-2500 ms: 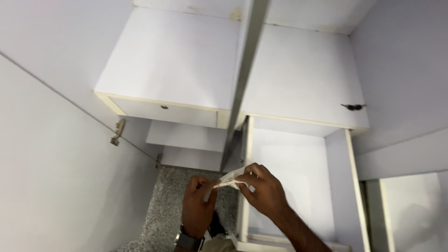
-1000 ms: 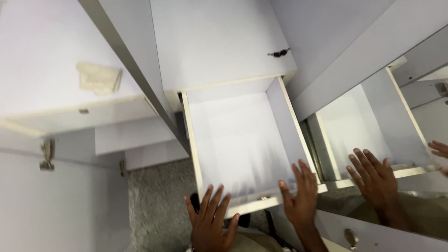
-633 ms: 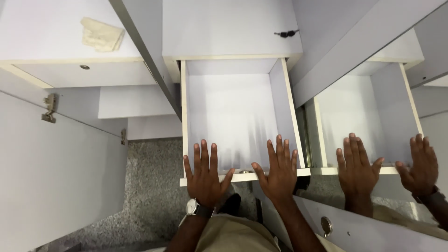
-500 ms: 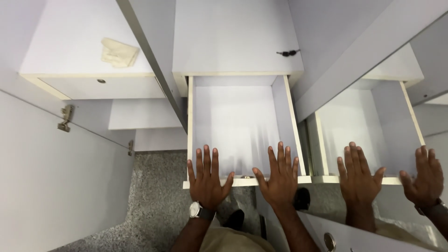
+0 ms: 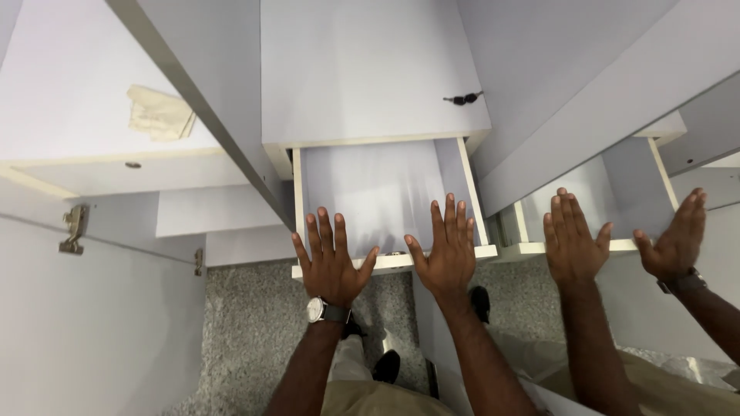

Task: The person unlocks a white cabinet drawer using a key, pulls it open, and wipes the interior surfaces with a white cloth. They then close the drawer, wipe the top surface of the cabinet, and repeat the process of unlocking, opening, and cleaning the drawer.

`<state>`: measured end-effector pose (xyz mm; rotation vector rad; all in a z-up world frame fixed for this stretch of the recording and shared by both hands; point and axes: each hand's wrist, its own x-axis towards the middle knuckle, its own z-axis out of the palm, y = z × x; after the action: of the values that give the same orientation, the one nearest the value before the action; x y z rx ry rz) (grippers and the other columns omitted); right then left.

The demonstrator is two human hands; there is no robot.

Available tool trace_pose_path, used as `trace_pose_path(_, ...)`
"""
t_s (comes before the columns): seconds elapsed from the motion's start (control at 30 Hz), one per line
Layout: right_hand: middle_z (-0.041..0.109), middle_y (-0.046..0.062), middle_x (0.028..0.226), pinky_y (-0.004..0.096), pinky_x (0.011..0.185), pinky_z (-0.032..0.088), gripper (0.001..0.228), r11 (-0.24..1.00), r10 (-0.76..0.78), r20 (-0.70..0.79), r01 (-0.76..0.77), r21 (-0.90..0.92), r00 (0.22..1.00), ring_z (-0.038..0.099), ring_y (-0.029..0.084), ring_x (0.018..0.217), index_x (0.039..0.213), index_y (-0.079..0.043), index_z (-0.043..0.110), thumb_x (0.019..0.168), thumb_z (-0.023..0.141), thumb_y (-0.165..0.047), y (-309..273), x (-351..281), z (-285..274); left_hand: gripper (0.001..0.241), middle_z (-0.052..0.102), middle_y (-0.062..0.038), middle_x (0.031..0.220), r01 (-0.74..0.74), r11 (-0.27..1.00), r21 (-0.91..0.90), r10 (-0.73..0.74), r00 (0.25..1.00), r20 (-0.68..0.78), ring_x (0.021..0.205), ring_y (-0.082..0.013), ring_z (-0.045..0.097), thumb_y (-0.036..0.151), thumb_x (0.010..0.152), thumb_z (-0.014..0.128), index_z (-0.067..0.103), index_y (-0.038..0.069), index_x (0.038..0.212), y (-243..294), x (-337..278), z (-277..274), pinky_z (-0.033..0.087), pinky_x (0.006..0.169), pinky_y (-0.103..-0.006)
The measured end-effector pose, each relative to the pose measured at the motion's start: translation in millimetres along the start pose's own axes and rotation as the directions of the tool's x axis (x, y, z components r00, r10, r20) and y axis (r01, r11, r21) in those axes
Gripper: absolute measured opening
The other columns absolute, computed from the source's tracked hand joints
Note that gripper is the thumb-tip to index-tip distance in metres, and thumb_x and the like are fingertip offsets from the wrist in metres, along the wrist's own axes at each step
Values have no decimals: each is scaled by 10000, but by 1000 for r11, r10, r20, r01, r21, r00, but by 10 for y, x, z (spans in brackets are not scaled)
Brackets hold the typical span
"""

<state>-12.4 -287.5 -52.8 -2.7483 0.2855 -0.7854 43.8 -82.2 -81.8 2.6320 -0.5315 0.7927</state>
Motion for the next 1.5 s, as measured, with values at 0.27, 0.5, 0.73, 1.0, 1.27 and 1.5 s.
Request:
trace_pose_path(0.27, 344, 188, 1672, 606, 1250, 249, 738, 999, -44, -39, 43, -21, 998, 272, 394, 1573, 1540, -39, 469, 1008, 569, -540, 74, 456, 309, 1034, 107, -158, 1739, -16, 999, -39, 14, 998, -65, 1617, -301, 106, 720, 965, 543, 105, 108, 1674, -163, 437, 329, 98, 1289, -605)
trace_pose_path(0.5, 340, 176, 1679, 608, 1257, 225, 734, 998, -42, -62, 39, -46, 997, 261, 383, 1578, 1552, -43, 456, 1009, 554, -527, 128, 825, 550, 1042, 104, -163, 1737, -34, 996, -81, 28, 996, -82, 1616, -294, 103, 727, 967, 526, 84, 93, 1667, -271, 824, 540, 80, 1291, -603)
trace_pose_path(0.73, 341, 179, 1673, 609, 1258, 204, 727, 999, -33, -81, 30, -30, 996, 244, 379, 1579, 1537, -48, 473, 998, 558, -528, 183, 991, 689, 1018, 135, -171, 1725, -56, 993, -107, 51, 998, -44, 1608, -295, 115, 716, 966, 524, 129, 82, 1657, -344, 1007, 570, 96, 1280, -599)
trace_pose_path(1.0, 365, 162, 1673, 618, 1267, 184, 682, 998, -55, -123, 50, -46, 991, 261, 375, 1583, 1536, -64, 493, 1029, 519, -520, 207, 1267, 866, 1105, 164, -196, 1708, -96, 968, -233, 114, 991, 67, 1597, -312, 108, 775, 890, 560, 203, 23, 1617, -466, 1317, 675, 92, 1260, -619)
trace_pose_path(1.27, 576, 121, 1533, 587, 1266, 220, 542, 989, -145, -236, 144, -22, 961, 447, 332, 1496, 1344, -86, 685, 1053, 434, -468, 284, 1522, 1154, 1192, 228, -211, 1685, -168, 969, -182, 161, 985, -57, 1583, -340, 164, 877, 824, 529, 272, 13, 1603, -597, 1576, 930, 127, 1269, -596)
trace_pose_path(1.5, 673, 137, 1310, 519, 1158, 391, 549, 976, -194, -332, 216, 30, 923, 600, 343, 1289, 1051, -39, 685, 1065, 478, -548, 489, 1711, 1394, 1171, 412, -247, 1584, -157, 973, -171, 178, 977, 115, 1511, -397, 321, 843, 766, 608, 431, -43, 1511, -612, 1703, 1161, 230, 1241, -547)
